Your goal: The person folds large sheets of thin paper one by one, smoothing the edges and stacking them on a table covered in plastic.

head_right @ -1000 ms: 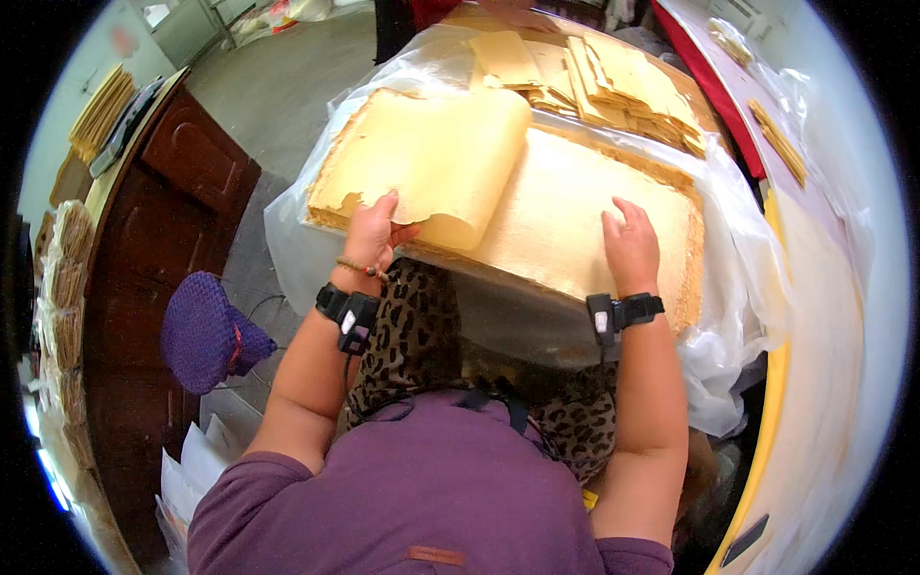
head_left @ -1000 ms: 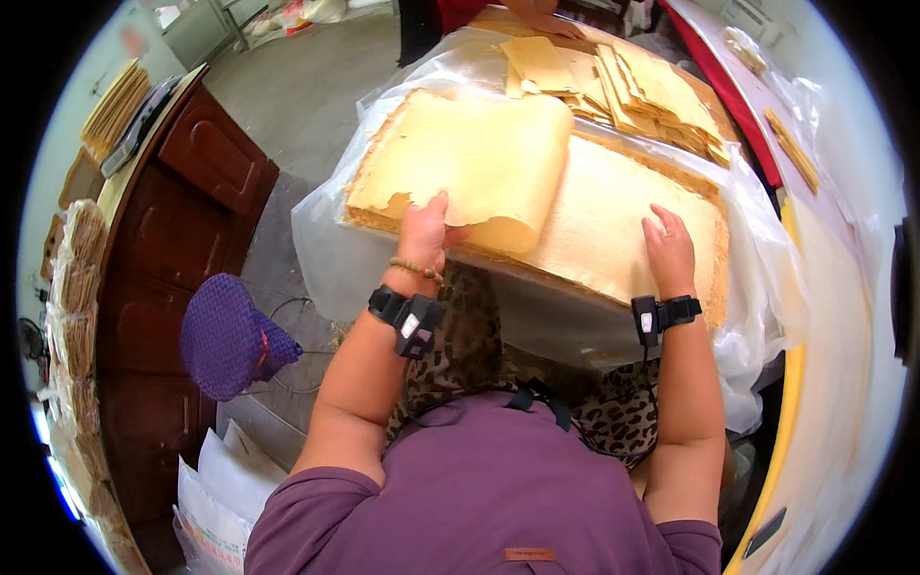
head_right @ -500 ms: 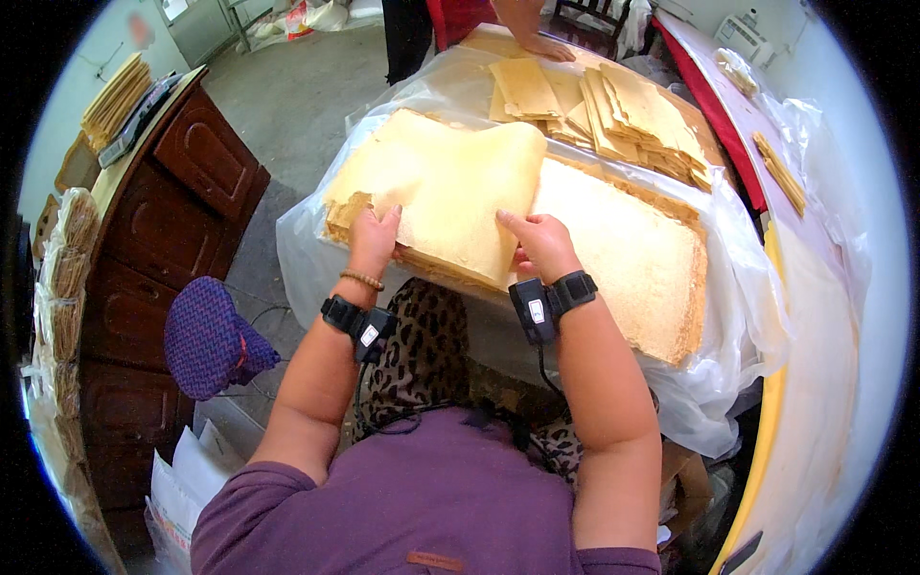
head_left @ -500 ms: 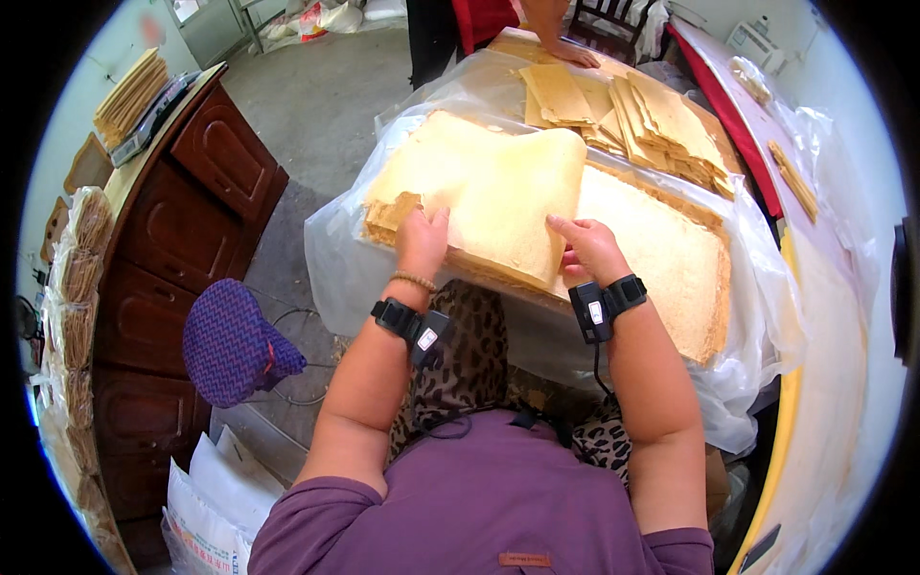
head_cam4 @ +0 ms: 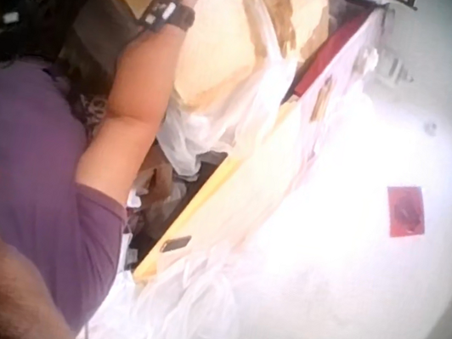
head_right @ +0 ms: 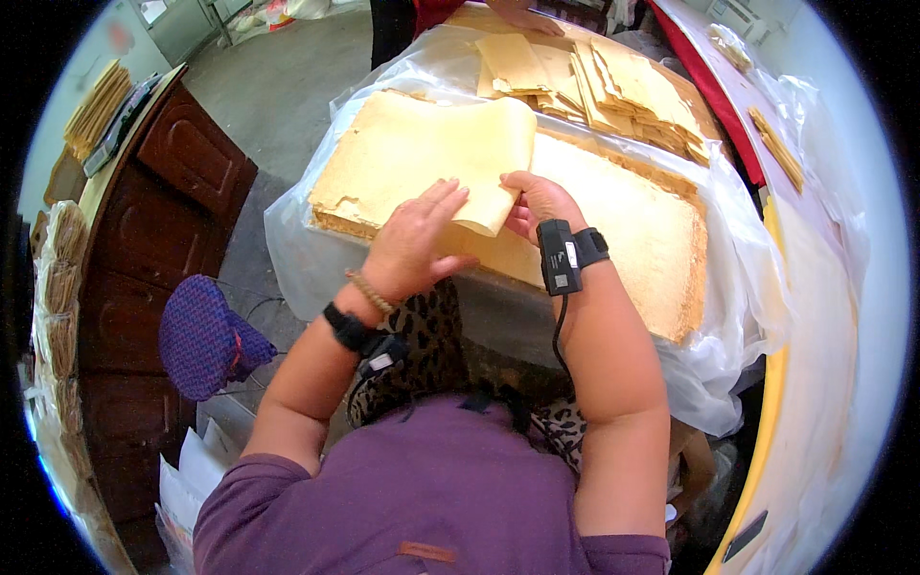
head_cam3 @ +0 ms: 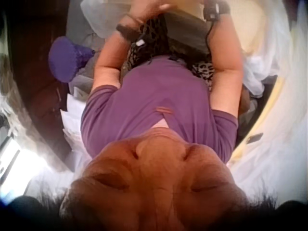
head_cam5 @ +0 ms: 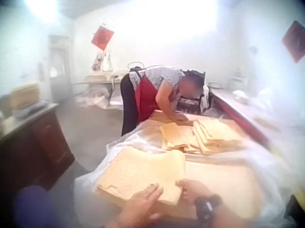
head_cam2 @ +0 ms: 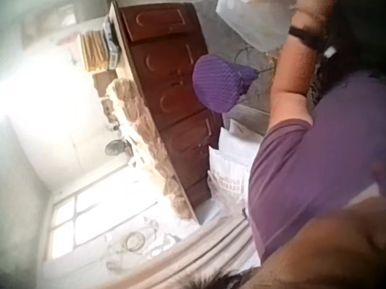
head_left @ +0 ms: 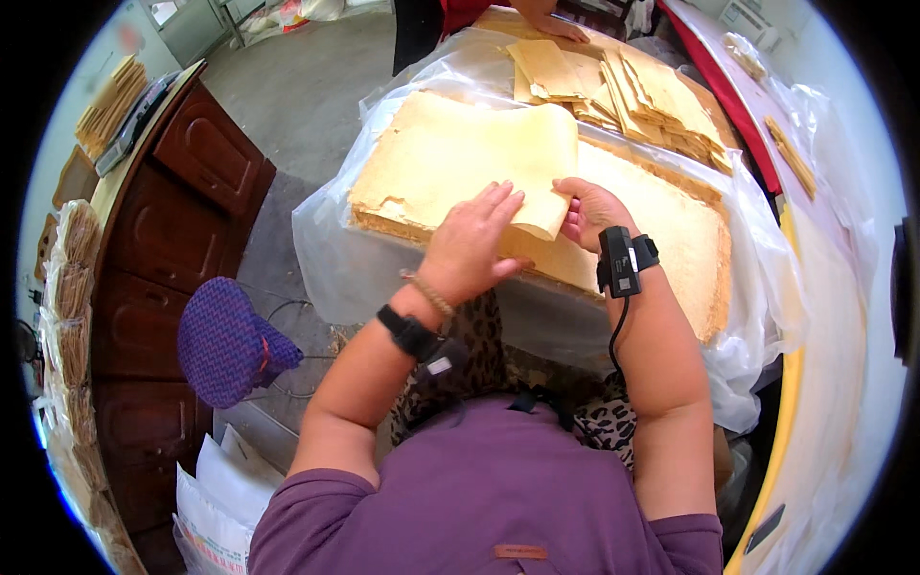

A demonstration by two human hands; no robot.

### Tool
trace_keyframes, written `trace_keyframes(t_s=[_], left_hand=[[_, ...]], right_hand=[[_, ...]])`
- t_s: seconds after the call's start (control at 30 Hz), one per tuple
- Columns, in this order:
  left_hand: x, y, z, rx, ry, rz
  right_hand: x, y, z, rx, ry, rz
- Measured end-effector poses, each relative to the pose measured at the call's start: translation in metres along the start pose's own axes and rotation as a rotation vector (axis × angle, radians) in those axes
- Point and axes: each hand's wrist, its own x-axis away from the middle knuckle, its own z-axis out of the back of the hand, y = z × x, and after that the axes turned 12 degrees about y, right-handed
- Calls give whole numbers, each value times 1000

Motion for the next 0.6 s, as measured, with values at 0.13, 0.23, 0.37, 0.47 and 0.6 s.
trace_keyframes(t_s=[0.13,0.23,0.37,0.47,0.6], left_hand=[[-1,-8,-27,6,209,92],[-12,-14,-30,79,265,203],[-28,-50,-27,443,330,458],[-46,-78,-7,679,350,811],[-76,-101,60,918,525,858]], right_hand=[[-9,2,-3,-148,-95,2],[-27,15,8,98,-40,445],[-38,53,15,1373,249,1373],[-21,48,6,1489,227,1242],[-19,48,5,1444,210,1270]])
